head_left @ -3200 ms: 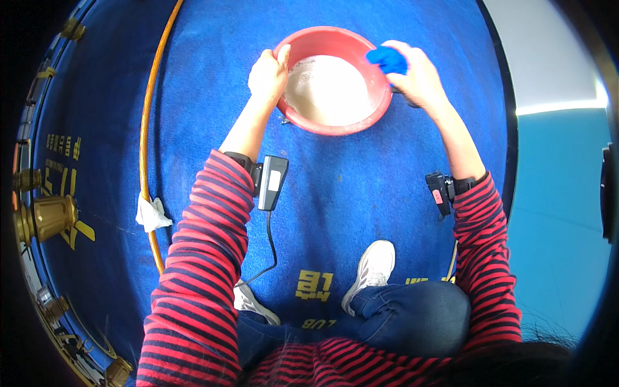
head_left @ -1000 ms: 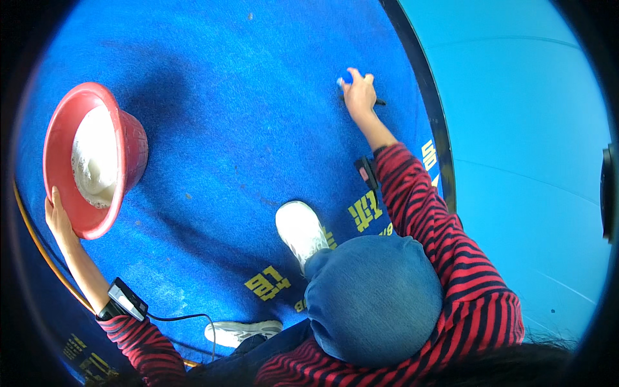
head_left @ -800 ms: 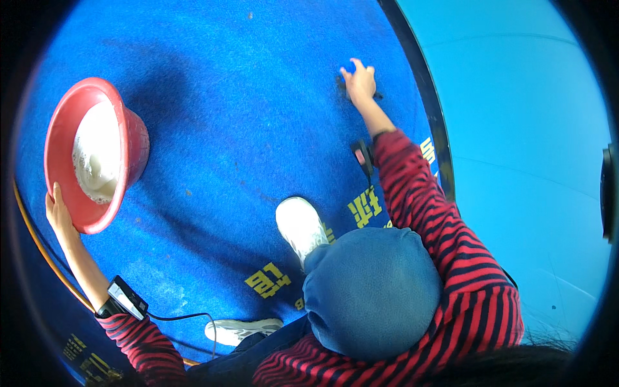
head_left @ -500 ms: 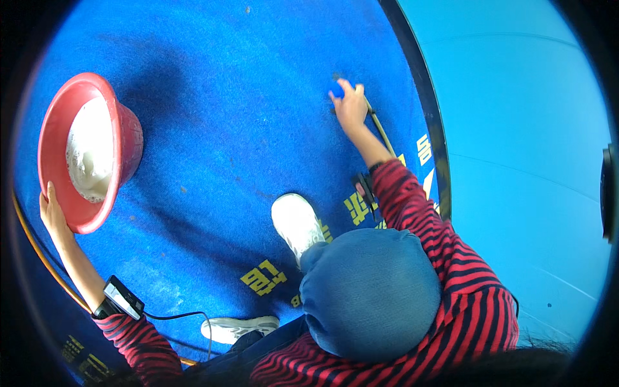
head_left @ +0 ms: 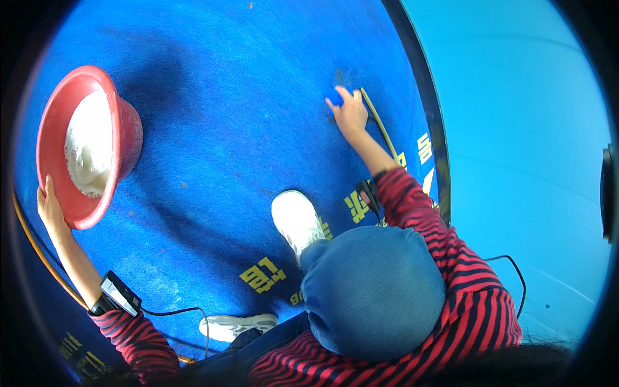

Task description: The person uses a long-handled brush and a blue cloth to scrub a white mark off a blue carpet, dipping the cloth into a red bucket of water.

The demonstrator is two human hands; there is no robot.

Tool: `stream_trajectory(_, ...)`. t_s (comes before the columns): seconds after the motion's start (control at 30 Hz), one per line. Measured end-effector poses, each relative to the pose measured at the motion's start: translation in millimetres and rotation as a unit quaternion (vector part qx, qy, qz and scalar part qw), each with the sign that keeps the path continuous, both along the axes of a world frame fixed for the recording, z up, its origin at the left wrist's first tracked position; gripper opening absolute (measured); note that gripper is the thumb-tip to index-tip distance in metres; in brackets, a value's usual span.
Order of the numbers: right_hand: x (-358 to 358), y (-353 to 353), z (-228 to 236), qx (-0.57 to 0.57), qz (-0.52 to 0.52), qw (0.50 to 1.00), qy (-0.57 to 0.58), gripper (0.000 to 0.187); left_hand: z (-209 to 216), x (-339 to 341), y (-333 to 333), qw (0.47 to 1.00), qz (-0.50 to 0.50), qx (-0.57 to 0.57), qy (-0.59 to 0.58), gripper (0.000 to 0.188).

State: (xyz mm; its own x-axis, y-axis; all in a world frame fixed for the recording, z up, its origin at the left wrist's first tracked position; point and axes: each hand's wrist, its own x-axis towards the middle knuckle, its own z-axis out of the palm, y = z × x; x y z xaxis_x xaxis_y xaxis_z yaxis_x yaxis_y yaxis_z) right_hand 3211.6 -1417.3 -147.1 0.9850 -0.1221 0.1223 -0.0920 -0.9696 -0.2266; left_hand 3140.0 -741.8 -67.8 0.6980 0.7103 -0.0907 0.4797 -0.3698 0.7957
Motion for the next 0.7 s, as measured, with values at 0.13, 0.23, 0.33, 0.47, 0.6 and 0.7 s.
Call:
stream_trajectory(0.13, 80, -4, -1, -0.032, -0.11, 0.993, -0.017, 0.036, 2, 1, -3, 1.0, 0.003, -0.016, 0.002, 0.041)
stream_trajectory(0.23, 113, -2, 8, -0.033, -0.16, 0.986, -0.02, 0.037, 1, 3, -3, 0.999, -0.012, 0.029, 0.02, 0.04)
stream_trajectory(0.33, 79, 3, 14, -0.01, -0.086, 0.996, -0.029, 0.036, -1, 4, -2, 0.998, -0.013, 0.055, 0.017, 0.041)
stream_trajectory(0.47, -11, 2, 3, 0.015, 0.042, 0.999, 0.019, 0.038, 0, 2, -1, 0.999, 0.001, 0.047, 0.023, 0.042)
stream_trajectory(0.6, 11, -8, -9, -0.007, 0.031, 0.998, -0.053, 0.034, 2, 2, -1, 1.0, 0.004, 0.0, 0.003, 0.042)
stream_trajectory(0.7, 71, -11, -4, -0.035, -0.056, 0.997, -0.027, 0.037, 3, 3, 0, 0.998, -0.018, 0.053, 0.026, 0.042)
